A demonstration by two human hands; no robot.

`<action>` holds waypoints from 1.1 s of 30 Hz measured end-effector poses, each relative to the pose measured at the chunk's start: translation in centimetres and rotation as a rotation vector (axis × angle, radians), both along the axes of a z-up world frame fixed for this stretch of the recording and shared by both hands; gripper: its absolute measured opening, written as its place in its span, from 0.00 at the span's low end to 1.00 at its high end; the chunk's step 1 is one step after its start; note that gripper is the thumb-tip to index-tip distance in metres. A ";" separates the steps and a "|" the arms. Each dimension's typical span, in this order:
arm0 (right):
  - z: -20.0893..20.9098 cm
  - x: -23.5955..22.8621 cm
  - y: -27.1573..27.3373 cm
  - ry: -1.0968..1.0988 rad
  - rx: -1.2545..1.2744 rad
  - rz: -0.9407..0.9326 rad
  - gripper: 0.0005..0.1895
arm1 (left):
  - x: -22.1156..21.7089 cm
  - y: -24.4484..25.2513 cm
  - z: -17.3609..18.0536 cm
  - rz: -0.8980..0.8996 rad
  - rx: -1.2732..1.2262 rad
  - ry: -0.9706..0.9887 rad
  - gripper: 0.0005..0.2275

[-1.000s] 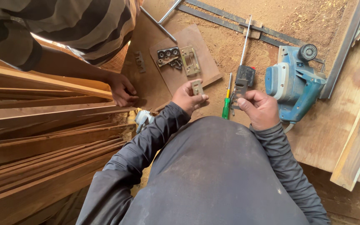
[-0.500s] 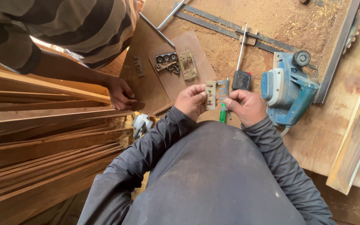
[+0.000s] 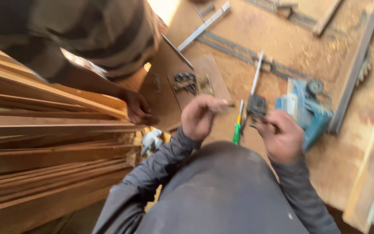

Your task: The person manipulates metal hinges and components on a workbench, using a screwdriver to tighten screws and assemble the parts.

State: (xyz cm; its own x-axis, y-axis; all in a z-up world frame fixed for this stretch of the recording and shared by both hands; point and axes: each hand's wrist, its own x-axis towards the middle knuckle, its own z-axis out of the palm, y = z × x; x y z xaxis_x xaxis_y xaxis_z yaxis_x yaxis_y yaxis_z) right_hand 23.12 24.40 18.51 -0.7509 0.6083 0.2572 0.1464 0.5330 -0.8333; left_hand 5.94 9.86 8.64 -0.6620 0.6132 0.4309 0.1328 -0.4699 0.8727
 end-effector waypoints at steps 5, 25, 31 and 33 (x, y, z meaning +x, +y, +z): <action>3.6 -0.8 0.2 0.190 0.183 0.038 0.09 | -2.6 1.8 5.3 -0.117 0.191 -0.047 0.10; 10.1 -4.6 1.4 0.190 0.455 0.161 0.12 | -3.7 4.2 9.7 -0.163 0.258 0.121 0.08; 10.0 -5.8 2.3 0.171 0.471 0.193 0.11 | -3.6 4.2 10.7 -0.132 0.221 0.144 0.07; 9.9 -6.1 2.4 0.159 0.477 0.195 0.11 | -3.8 4.3 10.8 -0.153 0.225 0.118 0.07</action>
